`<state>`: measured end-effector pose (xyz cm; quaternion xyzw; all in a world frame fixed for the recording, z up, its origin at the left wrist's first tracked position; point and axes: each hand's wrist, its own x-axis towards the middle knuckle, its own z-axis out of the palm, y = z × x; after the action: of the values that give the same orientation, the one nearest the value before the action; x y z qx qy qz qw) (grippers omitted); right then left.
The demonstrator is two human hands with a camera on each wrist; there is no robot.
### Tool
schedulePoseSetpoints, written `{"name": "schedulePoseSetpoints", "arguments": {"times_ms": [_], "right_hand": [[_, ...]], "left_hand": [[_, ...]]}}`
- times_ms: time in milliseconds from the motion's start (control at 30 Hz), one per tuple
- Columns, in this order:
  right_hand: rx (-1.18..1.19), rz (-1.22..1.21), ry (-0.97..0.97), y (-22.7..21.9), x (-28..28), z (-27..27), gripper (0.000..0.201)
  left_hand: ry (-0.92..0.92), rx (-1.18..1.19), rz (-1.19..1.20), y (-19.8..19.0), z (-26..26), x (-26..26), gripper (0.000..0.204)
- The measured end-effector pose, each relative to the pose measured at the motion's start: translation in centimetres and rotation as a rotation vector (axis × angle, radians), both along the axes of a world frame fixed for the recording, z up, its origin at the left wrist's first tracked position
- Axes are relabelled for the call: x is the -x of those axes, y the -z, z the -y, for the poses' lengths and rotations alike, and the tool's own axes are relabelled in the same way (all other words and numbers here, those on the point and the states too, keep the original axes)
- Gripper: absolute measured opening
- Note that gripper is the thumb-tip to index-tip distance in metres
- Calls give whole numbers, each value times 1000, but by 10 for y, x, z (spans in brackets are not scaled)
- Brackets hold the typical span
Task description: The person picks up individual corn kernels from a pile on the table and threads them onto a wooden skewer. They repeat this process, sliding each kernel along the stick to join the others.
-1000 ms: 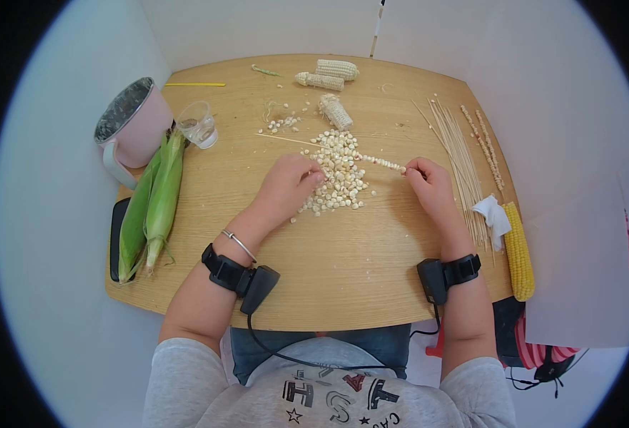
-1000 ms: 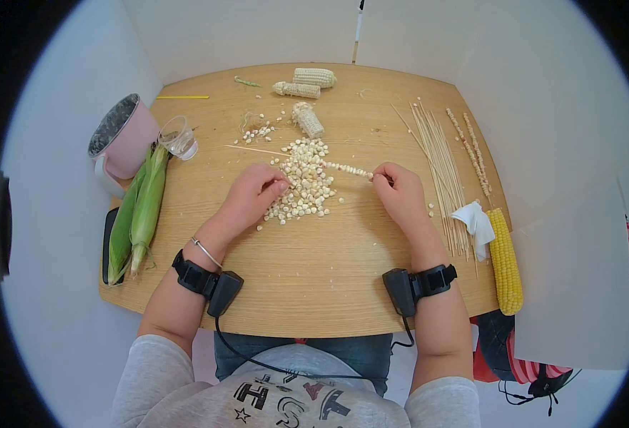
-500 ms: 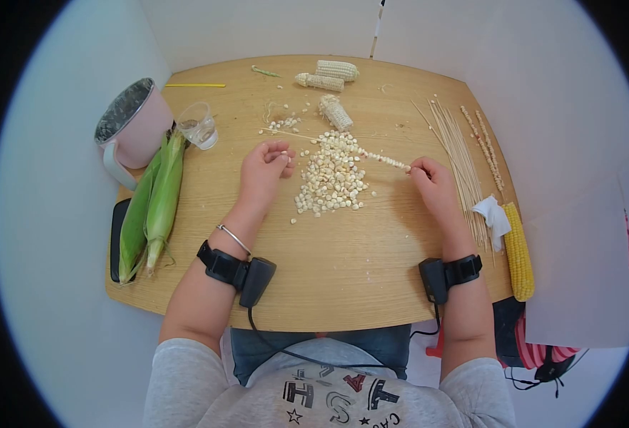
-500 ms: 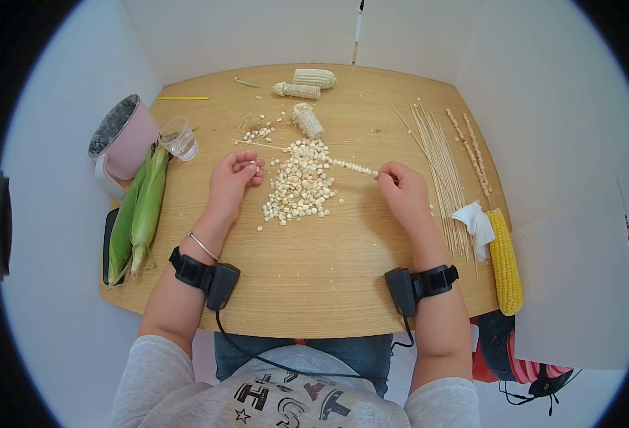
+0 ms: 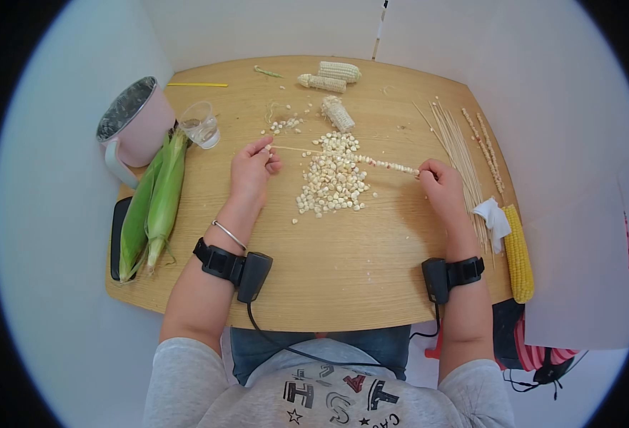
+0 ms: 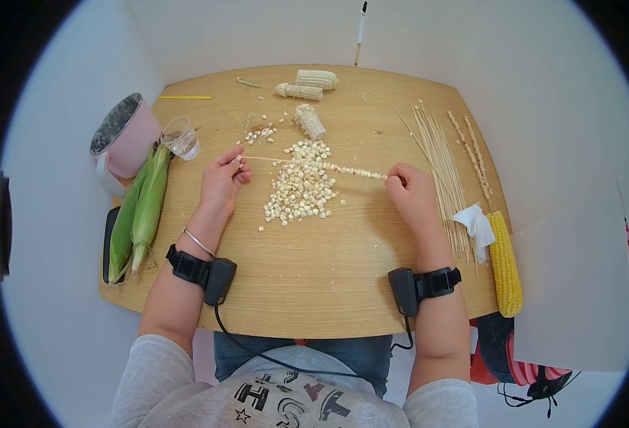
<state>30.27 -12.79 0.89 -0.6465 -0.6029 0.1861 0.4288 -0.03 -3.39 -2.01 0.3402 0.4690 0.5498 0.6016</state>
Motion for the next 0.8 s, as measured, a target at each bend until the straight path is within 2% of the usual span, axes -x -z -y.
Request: {"name": "schedulePoseSetpoints", "arguments": {"times_ms": [333,800], "right_hand": [[33,75,16,-6,2,2,16],[39,71,24,-3,1,1,16]], "left_hand": [[-27,-89,-122,4,1,-2,24],[-14,-65,-58,-4,2,-3,23]]}}
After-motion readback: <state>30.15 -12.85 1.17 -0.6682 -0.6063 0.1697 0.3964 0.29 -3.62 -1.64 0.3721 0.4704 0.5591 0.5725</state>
